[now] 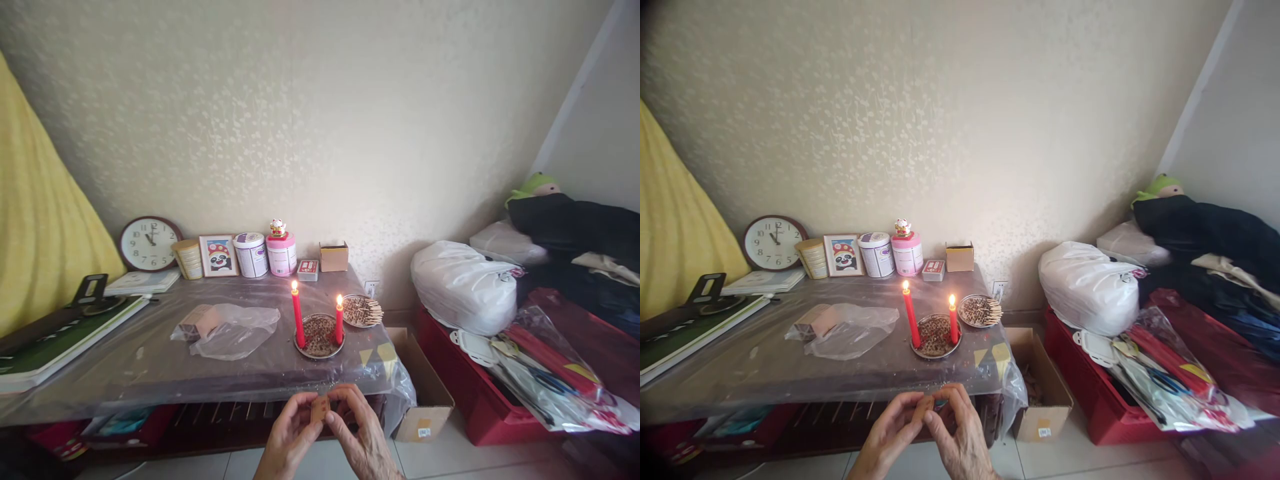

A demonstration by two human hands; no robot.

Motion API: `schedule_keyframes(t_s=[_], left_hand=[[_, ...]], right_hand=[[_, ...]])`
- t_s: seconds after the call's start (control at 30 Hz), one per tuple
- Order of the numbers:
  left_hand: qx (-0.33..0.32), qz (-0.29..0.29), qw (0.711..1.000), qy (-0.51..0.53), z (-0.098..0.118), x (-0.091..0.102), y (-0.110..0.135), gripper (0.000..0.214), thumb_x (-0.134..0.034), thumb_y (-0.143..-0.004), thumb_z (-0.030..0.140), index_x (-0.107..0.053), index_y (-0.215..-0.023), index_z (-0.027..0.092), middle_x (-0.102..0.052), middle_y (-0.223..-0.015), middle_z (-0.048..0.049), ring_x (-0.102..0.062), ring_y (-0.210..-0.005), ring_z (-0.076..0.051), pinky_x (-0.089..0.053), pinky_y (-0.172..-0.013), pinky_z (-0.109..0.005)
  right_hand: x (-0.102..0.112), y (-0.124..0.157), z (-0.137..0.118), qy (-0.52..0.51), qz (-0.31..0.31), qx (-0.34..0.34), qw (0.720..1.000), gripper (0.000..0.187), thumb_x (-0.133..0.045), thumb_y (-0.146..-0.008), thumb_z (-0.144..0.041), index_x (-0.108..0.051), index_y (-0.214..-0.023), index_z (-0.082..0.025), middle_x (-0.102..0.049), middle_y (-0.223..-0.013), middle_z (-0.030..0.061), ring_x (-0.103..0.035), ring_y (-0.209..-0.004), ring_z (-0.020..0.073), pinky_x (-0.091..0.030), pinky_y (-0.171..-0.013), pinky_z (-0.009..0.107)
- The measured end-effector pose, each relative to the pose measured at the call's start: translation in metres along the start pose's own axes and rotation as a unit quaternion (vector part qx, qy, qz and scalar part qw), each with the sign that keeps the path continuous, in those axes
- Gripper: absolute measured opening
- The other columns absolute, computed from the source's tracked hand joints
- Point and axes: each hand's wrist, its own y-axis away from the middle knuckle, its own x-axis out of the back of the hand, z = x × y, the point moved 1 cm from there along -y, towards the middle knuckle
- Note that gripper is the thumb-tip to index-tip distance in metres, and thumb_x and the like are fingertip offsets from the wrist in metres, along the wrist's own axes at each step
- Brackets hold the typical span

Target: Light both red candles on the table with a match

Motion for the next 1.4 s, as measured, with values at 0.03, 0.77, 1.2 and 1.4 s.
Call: schedule_keyframes(t_s=[0.03,0.77,1.2,1.4], left_hand=[[0.001,-0.001,1.000,0.004,-0.002,0.000,0.000,0.035,-0.075,-0.067,0.042,-0.065,-0.094,0.021,-0.074,-0.099,-0.0100,-0.066,-0.098,-0.031,-0.050,-0.087,-0.043],[-0.011,0.009,1.000,-0.009,0.003,0.005,0.004,0.039,-0.077,-0.064,0.043,-0.067,-0.094,0.021,-0.074,-0.094,-0.0104,-0.066,-0.094,-0.031,-0.053,-0.081,-0.044],[-0.016,0.004,0.999,-0.029,0.004,0.007,0.006,0.038,-0.074,-0.068,0.043,-0.067,-0.098,0.020,-0.074,-0.099,-0.0117,-0.066,-0.095,-0.031,-0.050,-0.083,-0.041],[-0.016,0.008,0.999,-0.045,0.003,0.007,0.006,0.040,-0.073,-0.067,0.045,-0.067,-0.097,0.021,-0.073,-0.100,-0.0122,-0.065,-0.096,-0.032,-0.049,-0.085,-0.041]], right_hand=[[0.000,0.000,0.000,-0.003,-0.006,-0.003,1.000,0.022,-0.055,-0.089,-0.042,-0.061,-0.096,-0.023,-0.060,-0.094,0.0022,-0.059,-0.076,0.0149,-0.049,-0.070,0.024],[0.001,0.001,-0.003,-0.024,-0.071,-0.043,0.996,0.024,-0.061,-0.084,-0.044,-0.062,-0.093,-0.022,-0.060,-0.091,0.0008,-0.057,-0.074,0.0139,-0.046,-0.069,0.024],[0.002,0.000,-0.008,-0.045,-0.080,-0.043,0.995,0.014,-0.062,-0.084,-0.033,-0.062,-0.091,-0.022,-0.059,-0.092,0.0010,-0.058,-0.073,0.0126,-0.048,-0.066,0.022],[0.001,0.000,-0.006,-0.050,-0.080,-0.036,0.995,0.014,-0.061,-0.084,-0.034,-0.063,-0.091,-0.022,-0.059,-0.091,0.0014,-0.058,-0.071,0.0125,-0.047,-0.064,0.022]])
